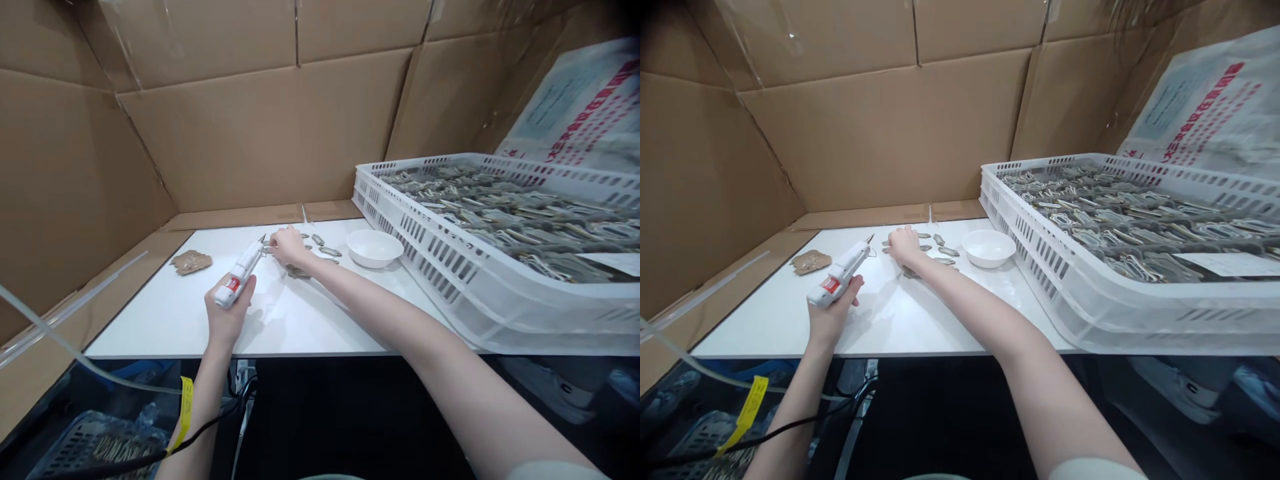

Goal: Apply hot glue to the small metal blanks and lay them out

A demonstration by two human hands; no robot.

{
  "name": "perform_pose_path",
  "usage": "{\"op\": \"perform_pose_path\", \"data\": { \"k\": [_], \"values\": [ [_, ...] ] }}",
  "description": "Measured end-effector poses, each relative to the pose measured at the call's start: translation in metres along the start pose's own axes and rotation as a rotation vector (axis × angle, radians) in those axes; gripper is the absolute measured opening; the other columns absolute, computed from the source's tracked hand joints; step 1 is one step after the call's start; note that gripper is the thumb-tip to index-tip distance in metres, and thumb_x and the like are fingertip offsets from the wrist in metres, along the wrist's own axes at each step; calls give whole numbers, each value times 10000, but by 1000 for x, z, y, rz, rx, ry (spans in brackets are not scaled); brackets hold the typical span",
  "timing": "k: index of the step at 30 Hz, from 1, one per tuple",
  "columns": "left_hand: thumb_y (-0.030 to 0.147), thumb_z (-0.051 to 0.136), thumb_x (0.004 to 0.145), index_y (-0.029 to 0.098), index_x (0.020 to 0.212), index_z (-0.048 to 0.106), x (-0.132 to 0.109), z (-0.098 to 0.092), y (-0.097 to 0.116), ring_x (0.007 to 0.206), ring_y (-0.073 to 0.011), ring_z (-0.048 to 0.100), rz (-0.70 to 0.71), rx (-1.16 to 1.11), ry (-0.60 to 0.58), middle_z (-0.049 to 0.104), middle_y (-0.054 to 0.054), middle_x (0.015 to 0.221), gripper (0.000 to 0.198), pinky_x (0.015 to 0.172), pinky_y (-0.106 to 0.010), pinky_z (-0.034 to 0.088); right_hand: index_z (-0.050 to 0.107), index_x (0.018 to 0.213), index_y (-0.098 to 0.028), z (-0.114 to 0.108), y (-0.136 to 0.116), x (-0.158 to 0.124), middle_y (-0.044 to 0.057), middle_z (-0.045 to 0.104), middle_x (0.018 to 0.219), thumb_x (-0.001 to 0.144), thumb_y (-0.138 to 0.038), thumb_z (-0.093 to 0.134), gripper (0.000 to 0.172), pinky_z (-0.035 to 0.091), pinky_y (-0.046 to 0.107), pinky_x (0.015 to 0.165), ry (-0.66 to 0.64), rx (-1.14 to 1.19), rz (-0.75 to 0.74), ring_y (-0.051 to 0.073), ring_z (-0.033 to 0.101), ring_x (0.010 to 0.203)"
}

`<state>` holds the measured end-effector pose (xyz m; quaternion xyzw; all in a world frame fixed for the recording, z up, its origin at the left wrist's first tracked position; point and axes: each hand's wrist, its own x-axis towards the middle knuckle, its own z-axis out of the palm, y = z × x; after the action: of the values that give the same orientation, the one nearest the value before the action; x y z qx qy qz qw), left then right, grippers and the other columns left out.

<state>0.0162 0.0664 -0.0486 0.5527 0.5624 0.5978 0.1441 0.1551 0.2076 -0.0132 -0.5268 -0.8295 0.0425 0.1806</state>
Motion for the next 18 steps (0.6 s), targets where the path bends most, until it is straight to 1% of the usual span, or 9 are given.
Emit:
{"op": "perform_pose_path", "data": {
  "k": [3,7,12,15,18],
  "values": [
    [394,719,757,172,693,651,0,0,-1,490,-126,544,2,-7,-7,554,42,511,241,505,-245,418,720,981,-152,9,-5,12,141,695,1125,849,-279,645,198,372,355,869,-60,-17,56,294,515,1127],
    [392,718,764,173,698,647,0,-1,-1,514,-135,560,3,-11,-19,562,35,527,240,512,-250,425,704,1002,-142,11,-4,15,163,670,1186,854,-251,643,194,386,363,895,-53,-13,86,298,515,1163],
    [390,712,769,179,687,640,-1,-2,1,505,-135,560,9,9,-21,566,32,532,237,499,-253,425,701,996,-153,9,-1,13,146,714,1089,805,-240,698,210,427,338,860,-71,32,98,290,585,1102],
    [395,710,768,181,677,635,-1,-2,2,501,-138,560,12,10,-17,566,30,523,244,494,-254,426,692,1016,-170,8,3,8,123,714,1107,817,-193,669,201,442,315,833,-38,62,95,258,621,1056],
    [396,708,769,179,674,634,-1,-1,2,505,-138,556,17,19,-26,569,27,522,248,493,-250,422,705,952,-187,4,12,-1,89,725,1066,822,-160,647,145,449,294,807,27,181,97,219,645,991]
  ]
}}
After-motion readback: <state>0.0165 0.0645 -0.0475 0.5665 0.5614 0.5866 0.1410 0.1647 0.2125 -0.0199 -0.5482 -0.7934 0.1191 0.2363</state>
